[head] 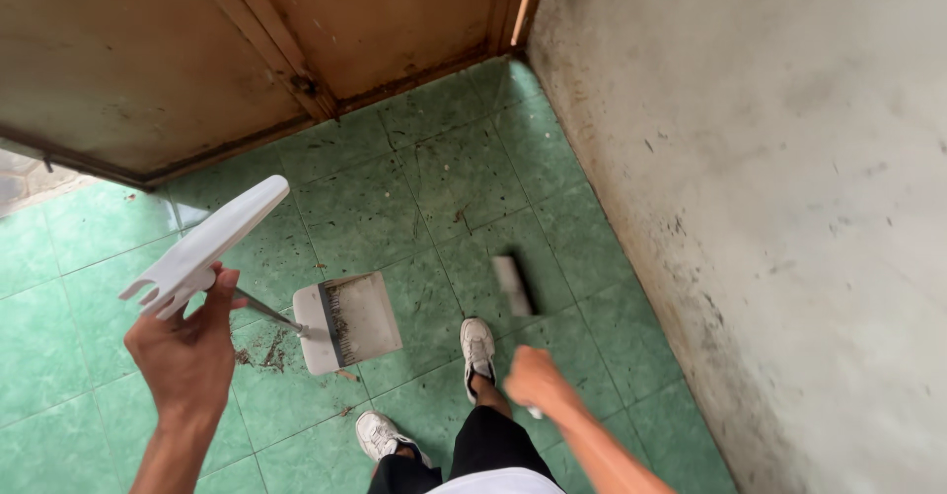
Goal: The person sweeps dirt and debris from a tiled floor using a floor squeegee and collects the waste into a dustpan. The person moves through an indoor area containing a tire and into a garage with a motorcycle.
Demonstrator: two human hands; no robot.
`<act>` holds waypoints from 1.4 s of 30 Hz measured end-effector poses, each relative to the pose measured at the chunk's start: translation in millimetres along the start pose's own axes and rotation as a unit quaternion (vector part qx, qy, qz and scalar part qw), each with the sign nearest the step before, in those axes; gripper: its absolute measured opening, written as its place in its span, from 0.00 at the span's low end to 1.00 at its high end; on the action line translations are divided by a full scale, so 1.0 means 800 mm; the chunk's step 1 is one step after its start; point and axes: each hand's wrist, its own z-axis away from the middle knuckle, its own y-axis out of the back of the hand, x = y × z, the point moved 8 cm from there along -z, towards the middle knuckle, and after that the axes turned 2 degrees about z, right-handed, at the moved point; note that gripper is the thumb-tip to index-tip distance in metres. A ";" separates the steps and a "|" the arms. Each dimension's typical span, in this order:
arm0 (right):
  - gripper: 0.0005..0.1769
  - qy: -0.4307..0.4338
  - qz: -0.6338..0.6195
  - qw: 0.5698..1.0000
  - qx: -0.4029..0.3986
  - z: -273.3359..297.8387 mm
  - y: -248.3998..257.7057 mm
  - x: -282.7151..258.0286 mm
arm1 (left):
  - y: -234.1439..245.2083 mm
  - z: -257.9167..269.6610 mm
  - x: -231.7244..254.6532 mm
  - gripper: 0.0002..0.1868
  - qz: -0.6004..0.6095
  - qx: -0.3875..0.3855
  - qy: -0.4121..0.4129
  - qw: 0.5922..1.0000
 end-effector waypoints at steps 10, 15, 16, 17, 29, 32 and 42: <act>0.10 0.047 -0.379 0.912 -0.151 -0.087 0.194 0.026 | -0.010 -0.034 0.008 0.13 0.007 0.097 0.001 0.995; 0.19 -0.157 -0.281 0.946 -0.028 -0.060 0.332 0.152 | -0.003 -0.073 -0.001 0.13 0.034 0.124 0.014 0.992; 0.18 -0.175 -0.240 0.955 -0.004 -0.074 0.354 0.171 | -0.001 -0.076 -0.006 0.13 0.032 0.127 0.028 0.991; 0.18 -0.164 -0.172 0.971 0.021 -0.100 0.373 0.179 | 0.001 -0.079 -0.010 0.13 0.034 0.133 0.031 0.990; 0.21 0.162 0.131 0.978 -0.023 -0.296 0.177 -0.255 | 0.002 -0.195 -0.062 0.14 0.033 0.182 0.056 0.981; 0.13 0.132 0.026 0.984 -0.117 -0.315 0.236 -0.322 | 0.002 -0.230 -0.068 0.13 0.028 0.181 0.061 0.981; 0.19 -0.056 -0.247 0.960 -0.121 -0.308 0.521 -0.126 | -0.007 -0.326 -0.075 0.13 0.020 0.194 0.067 0.979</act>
